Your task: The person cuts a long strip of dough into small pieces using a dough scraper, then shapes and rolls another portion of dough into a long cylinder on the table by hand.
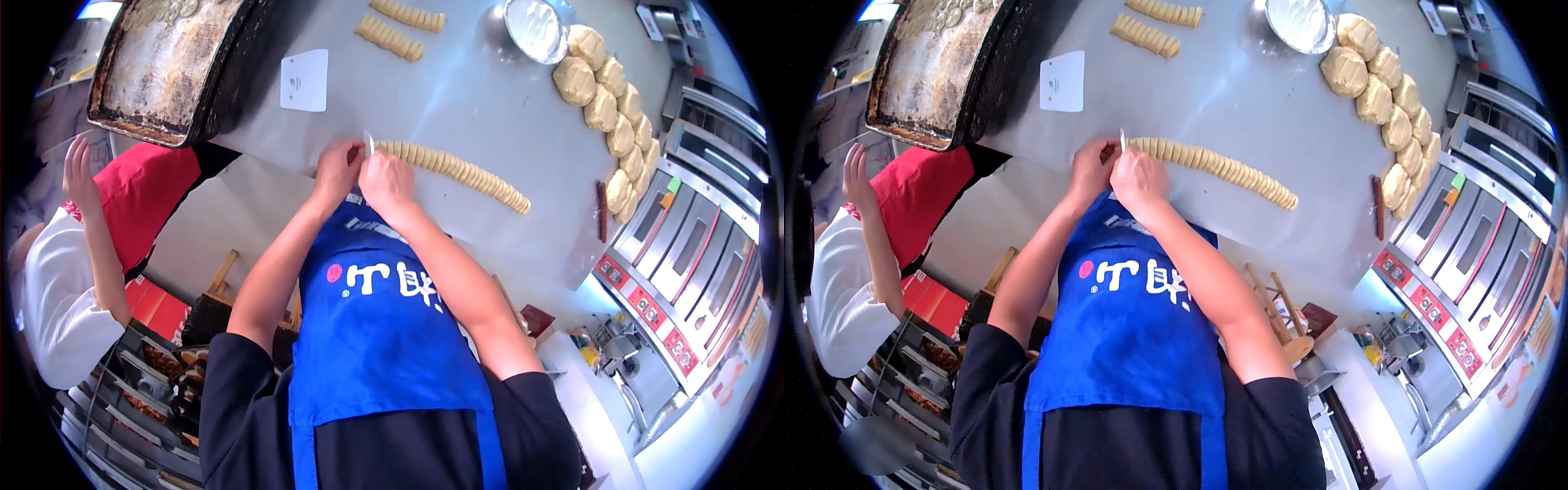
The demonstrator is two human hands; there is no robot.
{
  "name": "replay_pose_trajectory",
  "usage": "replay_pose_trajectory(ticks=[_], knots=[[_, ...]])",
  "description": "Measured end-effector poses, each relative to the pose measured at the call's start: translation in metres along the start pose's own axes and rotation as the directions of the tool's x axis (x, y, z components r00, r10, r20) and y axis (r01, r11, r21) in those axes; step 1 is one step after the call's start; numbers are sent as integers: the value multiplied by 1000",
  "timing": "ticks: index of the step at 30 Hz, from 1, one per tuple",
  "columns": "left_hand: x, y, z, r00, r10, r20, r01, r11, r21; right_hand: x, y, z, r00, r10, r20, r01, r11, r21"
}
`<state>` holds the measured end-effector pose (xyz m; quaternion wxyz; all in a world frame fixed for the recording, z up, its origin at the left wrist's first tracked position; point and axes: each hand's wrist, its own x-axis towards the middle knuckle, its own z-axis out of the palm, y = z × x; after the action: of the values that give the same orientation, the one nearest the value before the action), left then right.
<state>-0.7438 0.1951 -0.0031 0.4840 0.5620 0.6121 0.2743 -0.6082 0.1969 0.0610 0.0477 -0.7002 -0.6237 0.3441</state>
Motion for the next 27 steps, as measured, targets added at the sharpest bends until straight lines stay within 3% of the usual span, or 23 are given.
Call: replay_pose_trajectory(ticks=[4, 6, 8, 9, 10, 12, 14, 15, 16, 18, 20, 22, 24, 26, 27], knots=[[3, 9, -6, 1000, 22, 8, -22, 1000, 16, 3, 13, 11, 987, 27, -160, -25, 1000, 11], [4, 15, -8, 1000, 20, -3, -20, 999, -28, -12, 44, -17, 992, 55, -117, -13, 944, 328], [0, 24, -14, 997, -56, -47, 52, 994, -93, -36, 87, -33, 925, 93, -367, 118, 851, 512], [0, 21, -17, 998, 11, -66, -14, 999, -37, -51, 105, -53, 917, 189, -351, 18, 860, 511], [1, 16, -19, 998, 21, -57, -23, 999, -27, -62, 127, -64, 859, 289, -421, 32, 793, 609], [4, 8, -21, 995, 92, 25, -95, 965, 245, -88, 193, -71, 755, 408, -514, 114, 690, 715], [1, 19, -18, 997, 58, 44, -64, 983, 173, -120, 229, -88, 644, 449, -619, 183, 696, 694], [-1, 24, -12, 999, 1, 47, -6, 995, 99, -142, 244, -96, 589, 676, -444, 52, 516, 855], [-2, 31, -8, 999, 12, 42, -18, 989, 147, -161, 258, -102, 494, 840, -226, -40, 281, 959], [1, 30, 0, 999, 18, 45, -29, 965, 259, -193, 279, -99, 376, 908, -184, -15, 205, 979], [0, 57, 16, 912, 394, -110, -250, 750, 612, -219, 288, -90, 367, 930, 0, -144, 57, 988], [10, 89, 46, 904, 427, 7, -357, 746, 562, -234, 298, -74, 358, 931, 66, -150, -13, 989], [17, 107, 84, 895, 400, 198, -445, 771, 456, -229, 293, -63, 472, 857, 207, -300, -65, 952], [27, 131, 138, 830, 357, 428, -513, 790, 336, -210, 289, -51, 515, 833, 201, -243, -82, 966], [32, 140, 170, 783, 359, 508, -553, 776, 304, -197, 294, -48, 508, 824, 251, -307, -99, 947]])
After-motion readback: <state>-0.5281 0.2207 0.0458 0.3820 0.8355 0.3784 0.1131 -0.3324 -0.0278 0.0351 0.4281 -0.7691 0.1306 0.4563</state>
